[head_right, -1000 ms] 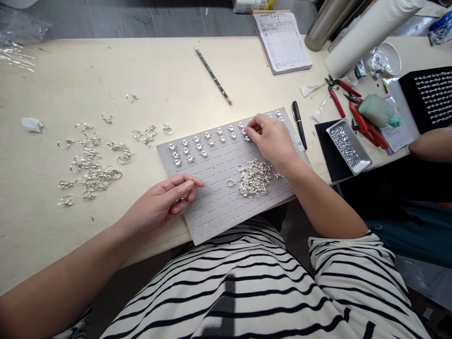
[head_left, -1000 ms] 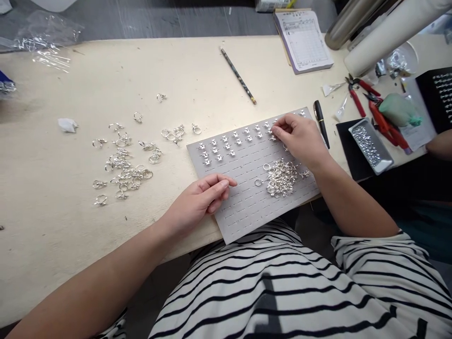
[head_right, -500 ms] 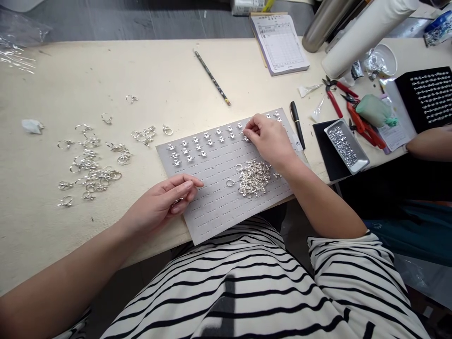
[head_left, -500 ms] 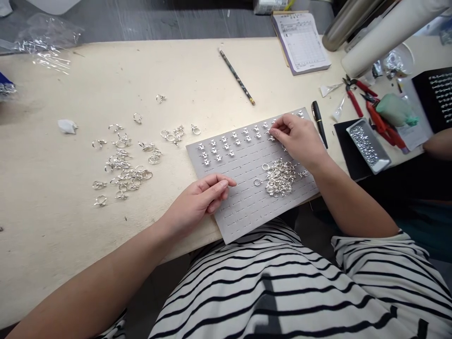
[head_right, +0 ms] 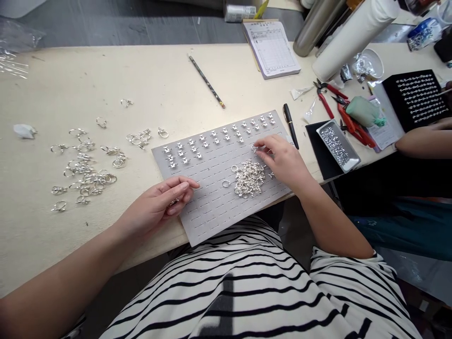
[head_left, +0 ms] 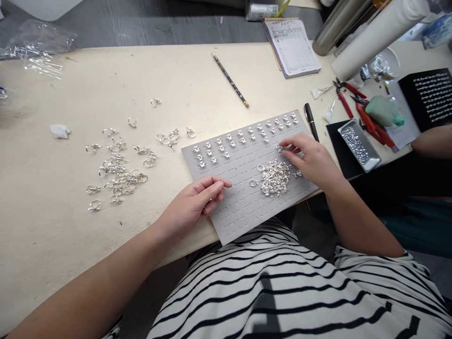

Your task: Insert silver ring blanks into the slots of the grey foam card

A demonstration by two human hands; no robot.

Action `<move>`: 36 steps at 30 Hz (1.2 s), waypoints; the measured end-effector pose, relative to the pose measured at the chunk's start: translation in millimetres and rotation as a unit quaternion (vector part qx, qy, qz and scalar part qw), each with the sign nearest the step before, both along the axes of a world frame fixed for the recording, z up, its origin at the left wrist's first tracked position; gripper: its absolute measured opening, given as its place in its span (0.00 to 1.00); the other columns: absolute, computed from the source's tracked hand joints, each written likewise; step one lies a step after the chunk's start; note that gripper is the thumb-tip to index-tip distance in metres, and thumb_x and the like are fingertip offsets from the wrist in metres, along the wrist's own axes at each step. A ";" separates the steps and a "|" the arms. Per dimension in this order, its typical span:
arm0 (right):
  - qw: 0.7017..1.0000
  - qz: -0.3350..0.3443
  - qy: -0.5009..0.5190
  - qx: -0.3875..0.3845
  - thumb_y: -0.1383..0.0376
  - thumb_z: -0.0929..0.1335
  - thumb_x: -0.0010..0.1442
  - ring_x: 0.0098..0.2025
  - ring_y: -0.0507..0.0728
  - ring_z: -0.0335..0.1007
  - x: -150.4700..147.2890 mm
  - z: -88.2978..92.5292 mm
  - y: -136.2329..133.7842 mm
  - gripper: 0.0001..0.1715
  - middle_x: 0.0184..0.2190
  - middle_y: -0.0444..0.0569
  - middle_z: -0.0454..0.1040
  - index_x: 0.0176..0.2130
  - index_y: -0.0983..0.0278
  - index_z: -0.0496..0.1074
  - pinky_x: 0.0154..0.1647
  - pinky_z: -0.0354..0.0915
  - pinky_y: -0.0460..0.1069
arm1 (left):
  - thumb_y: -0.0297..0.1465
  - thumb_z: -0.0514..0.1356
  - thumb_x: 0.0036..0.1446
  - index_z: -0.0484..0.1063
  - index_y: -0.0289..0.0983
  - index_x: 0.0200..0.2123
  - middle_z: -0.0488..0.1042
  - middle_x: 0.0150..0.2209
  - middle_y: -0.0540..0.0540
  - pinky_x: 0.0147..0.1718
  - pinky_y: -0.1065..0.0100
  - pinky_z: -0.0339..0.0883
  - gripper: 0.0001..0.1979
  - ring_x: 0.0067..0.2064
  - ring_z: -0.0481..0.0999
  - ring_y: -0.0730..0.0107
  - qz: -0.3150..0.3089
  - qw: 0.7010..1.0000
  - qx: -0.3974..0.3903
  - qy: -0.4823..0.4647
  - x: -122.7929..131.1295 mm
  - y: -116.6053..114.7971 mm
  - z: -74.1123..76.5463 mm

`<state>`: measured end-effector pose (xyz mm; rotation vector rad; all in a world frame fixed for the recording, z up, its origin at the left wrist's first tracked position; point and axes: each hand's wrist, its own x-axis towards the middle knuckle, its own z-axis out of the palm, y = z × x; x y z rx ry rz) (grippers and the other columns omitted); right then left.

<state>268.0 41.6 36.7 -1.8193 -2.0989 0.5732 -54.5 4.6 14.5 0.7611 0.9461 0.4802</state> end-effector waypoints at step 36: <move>0.996 0.072 -0.045 0.024 0.62 0.65 0.69 0.44 0.61 0.70 -49.7 17.1 20.7 0.09 0.41 0.52 0.75 0.41 0.60 0.75 0.48 0.66 0.58 | 0.43 0.62 0.68 0.77 0.39 0.45 0.67 0.32 0.53 0.25 0.74 0.47 0.14 0.24 0.58 0.84 0.000 1.000 0.002 -0.012 0.3 0.8 -1.1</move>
